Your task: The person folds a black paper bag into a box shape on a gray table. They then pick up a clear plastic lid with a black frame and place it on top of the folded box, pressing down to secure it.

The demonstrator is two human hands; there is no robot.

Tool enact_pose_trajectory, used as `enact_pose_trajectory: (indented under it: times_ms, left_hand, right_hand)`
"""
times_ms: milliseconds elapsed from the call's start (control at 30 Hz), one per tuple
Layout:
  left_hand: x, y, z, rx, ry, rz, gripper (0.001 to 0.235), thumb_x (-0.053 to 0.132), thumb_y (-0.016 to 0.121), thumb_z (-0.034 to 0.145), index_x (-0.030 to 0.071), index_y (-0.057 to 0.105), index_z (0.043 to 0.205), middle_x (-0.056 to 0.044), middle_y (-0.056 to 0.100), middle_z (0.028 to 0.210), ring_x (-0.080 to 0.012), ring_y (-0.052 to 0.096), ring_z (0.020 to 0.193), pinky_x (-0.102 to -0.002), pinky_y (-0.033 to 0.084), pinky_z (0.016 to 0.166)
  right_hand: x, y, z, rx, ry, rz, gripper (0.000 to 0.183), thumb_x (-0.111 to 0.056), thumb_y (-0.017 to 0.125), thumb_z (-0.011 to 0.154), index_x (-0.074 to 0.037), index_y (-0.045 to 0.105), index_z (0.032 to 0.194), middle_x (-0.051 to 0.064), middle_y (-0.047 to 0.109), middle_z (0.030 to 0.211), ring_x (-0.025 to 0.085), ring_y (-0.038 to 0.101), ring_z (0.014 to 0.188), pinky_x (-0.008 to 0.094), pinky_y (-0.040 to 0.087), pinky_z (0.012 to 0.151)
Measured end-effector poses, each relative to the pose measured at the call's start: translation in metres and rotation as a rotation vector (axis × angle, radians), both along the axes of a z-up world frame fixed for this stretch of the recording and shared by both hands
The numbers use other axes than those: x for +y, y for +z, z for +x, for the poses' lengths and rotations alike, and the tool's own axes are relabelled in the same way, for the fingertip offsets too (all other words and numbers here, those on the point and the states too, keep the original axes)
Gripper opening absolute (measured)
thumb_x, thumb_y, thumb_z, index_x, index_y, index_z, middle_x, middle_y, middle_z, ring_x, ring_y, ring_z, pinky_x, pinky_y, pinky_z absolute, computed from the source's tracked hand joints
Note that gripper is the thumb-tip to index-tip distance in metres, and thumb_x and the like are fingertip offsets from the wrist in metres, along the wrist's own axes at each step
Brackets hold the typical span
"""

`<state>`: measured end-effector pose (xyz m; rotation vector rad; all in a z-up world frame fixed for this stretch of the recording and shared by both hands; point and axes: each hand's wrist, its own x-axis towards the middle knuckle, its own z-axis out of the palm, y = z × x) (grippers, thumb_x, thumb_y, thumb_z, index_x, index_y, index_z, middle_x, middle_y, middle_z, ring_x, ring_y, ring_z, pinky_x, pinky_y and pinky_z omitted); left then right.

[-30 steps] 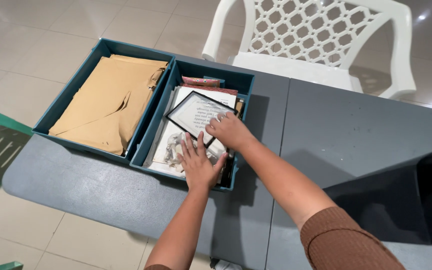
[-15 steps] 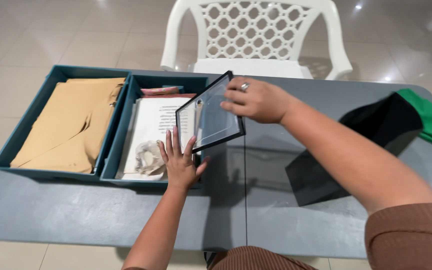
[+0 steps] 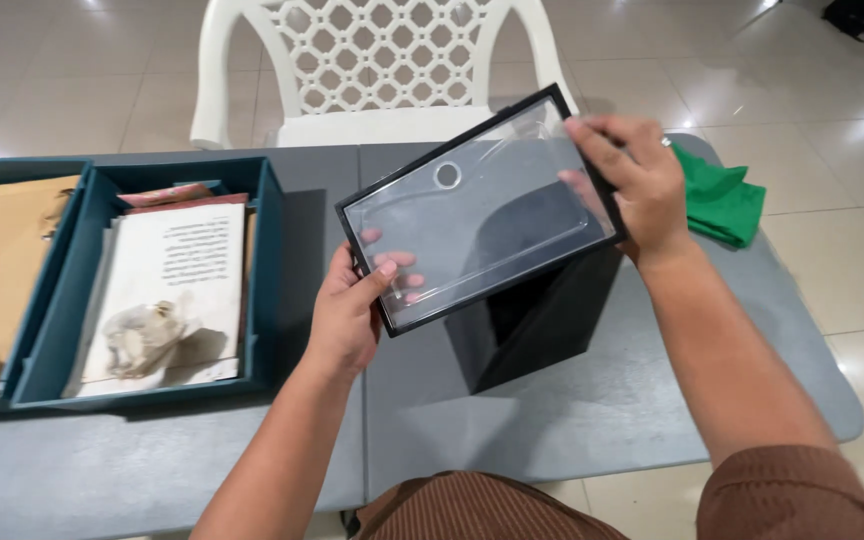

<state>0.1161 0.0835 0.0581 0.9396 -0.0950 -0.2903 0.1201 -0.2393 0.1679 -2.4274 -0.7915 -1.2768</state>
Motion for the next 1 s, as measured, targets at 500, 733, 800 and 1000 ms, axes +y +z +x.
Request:
enact_pose_trajectory:
  times_ms: [500,733,800,1000]
  left_hand:
    - [-0.145,0.032,-0.047,-0.140,0.393,0.456,0.064,0.003,0.050,0.098,0.012,0.025,0.156,-0.013,0.063,0.124,-0.0215,0.072,0.088,-0.036,0.064,0.071]
    - [-0.142,0.037,-0.051,-0.231,0.531,0.724,0.059,0.003,0.053,0.099,0.005,0.034,0.155,-0.012,0.067,0.122,-0.0174,0.073,0.098,-0.032,0.062,0.084]
    - [-0.147,0.040,-0.052,-0.197,0.544,0.821,0.065,0.006,0.054,0.098,0.004,0.029,0.158,-0.012,0.070,0.116,-0.0175,0.074,0.095,-0.032,0.061,0.085]
    - [-0.160,0.020,-0.052,-0.390,0.667,1.287,0.077,0.012,0.060,0.099,0.000,0.015,0.161,-0.016,0.072,0.116,-0.0254,0.073,0.091,-0.039,0.056,0.086]
  right_hand:
    - [-0.125,-0.098,0.001,0.834,0.538,0.912,0.037,-0.027,0.056,0.110,0.004,0.063,0.128,0.013,0.074,0.103,0.020,0.070,0.094,0.035,0.057,0.087]
    - [-0.161,-0.107,-0.013,0.974,0.599,0.841,0.040,-0.024,0.052,0.110,0.004,0.065,0.135,0.014,0.075,0.102,0.019,0.069,0.089,0.032,0.056,0.082]
    - [-0.166,-0.104,-0.020,0.955,0.649,0.833,0.042,-0.021,0.048,0.109,0.000,0.065,0.142,0.011,0.077,0.099,0.017,0.072,0.089,0.030,0.058,0.082]
    - [-0.118,-0.072,-0.046,0.799,0.176,0.629,0.059,-0.007,0.061,0.099,-0.005,0.042,0.154,0.009,0.073,0.098,0.014,0.069,0.083,0.026,0.055,0.080]
